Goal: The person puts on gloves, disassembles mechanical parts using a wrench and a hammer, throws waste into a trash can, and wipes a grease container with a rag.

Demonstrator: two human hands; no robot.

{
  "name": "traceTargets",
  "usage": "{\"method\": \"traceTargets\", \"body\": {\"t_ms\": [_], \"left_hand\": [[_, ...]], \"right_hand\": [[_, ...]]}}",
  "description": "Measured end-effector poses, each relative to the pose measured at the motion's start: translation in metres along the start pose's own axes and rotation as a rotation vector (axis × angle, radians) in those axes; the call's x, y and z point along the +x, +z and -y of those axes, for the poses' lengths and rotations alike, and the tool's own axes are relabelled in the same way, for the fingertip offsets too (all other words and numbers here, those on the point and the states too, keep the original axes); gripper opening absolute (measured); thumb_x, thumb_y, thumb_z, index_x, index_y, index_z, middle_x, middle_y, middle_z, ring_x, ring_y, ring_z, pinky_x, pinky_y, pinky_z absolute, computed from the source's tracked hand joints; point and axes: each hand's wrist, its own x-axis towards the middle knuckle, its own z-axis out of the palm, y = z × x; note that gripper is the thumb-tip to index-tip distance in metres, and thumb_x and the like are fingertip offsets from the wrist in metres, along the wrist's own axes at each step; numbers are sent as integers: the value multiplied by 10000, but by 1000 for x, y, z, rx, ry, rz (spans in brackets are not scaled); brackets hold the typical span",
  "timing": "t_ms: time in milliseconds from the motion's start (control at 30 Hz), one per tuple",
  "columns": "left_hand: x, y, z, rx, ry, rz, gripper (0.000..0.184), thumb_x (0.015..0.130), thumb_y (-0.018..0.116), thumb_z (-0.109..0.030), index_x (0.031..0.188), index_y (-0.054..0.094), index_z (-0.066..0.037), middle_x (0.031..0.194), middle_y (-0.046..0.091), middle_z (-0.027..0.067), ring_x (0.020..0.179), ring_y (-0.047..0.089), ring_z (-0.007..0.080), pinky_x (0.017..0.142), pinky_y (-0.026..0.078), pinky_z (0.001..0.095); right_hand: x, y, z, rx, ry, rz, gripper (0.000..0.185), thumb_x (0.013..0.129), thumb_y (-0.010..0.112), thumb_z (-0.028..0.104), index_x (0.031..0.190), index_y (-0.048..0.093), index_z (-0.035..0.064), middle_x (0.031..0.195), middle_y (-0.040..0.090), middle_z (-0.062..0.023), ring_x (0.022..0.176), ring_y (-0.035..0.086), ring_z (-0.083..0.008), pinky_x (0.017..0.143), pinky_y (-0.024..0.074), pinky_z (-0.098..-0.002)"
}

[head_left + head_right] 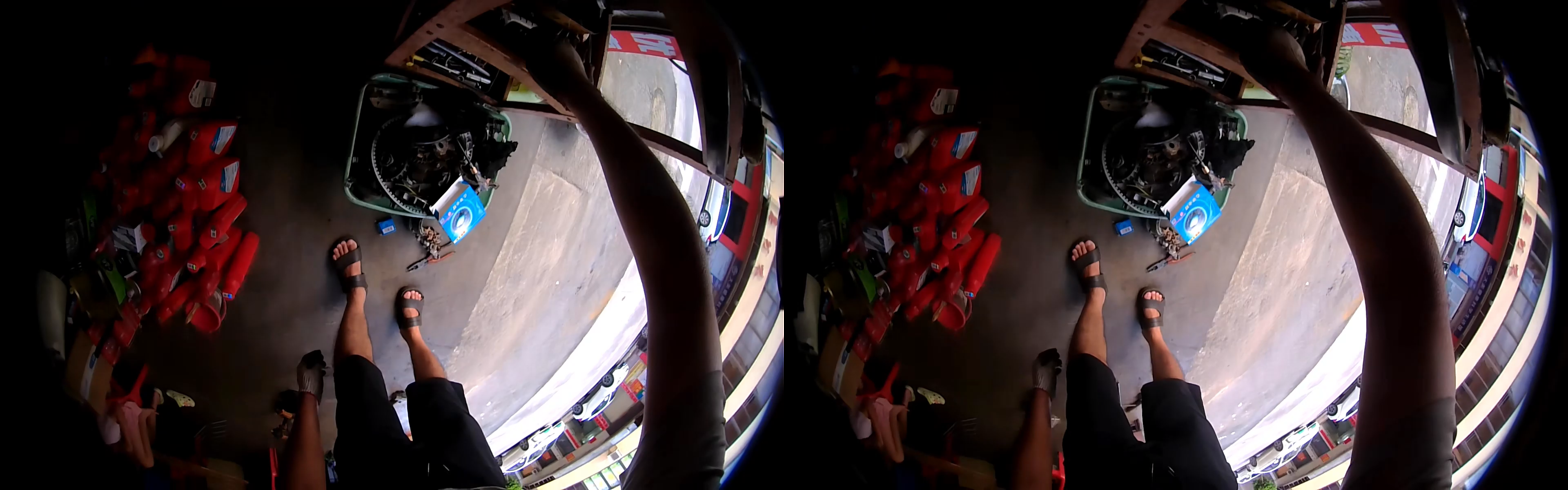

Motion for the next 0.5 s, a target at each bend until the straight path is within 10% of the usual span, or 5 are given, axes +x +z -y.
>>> {"method": "traceTargets", "body": {"t_ms": [300, 367, 433, 500], "left_hand": [[-17, 5, -7, 4, -15, -24, 288, 904, 569, -170, 1163, 612, -54, 987, 631, 51, 793, 571, 146, 668, 467, 311], [-30, 8, -12, 15, -27, -22, 289, 903, 563, -158, 1167, 612, -52, 1009, 627, 50, 811, 566, 153, 677, 457, 318], [-29, 7, -8, 7, -31, -21, 293, 902, 554, -140, 1176, 608, -51, 1015, 624, 50, 821, 563, 160, 683, 451, 321], [-26, 8, -3, 25, -6, -10, 304, 906, 539, -140, 1190, 600, -52, 1014, 626, 54, 824, 568, 161, 679, 452, 314]], "right_hand": [[-12, -15, 4, -206, -312, -260, 296, 883, 574, 140, 1169, 573, 62, 1071, 636, -135, 988, 629, -255, 814, 530, -363], [-19, -74, 56, 172, 443, 180, 416, 911, 483, 121, 1326, 466, 96, 1082, 640, -166, 889, 652, -314, 734, 534, -388], [-27, -63, 48, 311, 342, 8, 433, 901, 465, 74, 1334, 459, 95, 1084, 635, -140, 930, 627, -319, 738, 525, -392], [-20, -50, 27, -579, -479, -148, 419, 918, 456, 78, 1336, 455, 92, 1135, 622, -117, 1004, 595, -320, 770, 523, -397]]}}
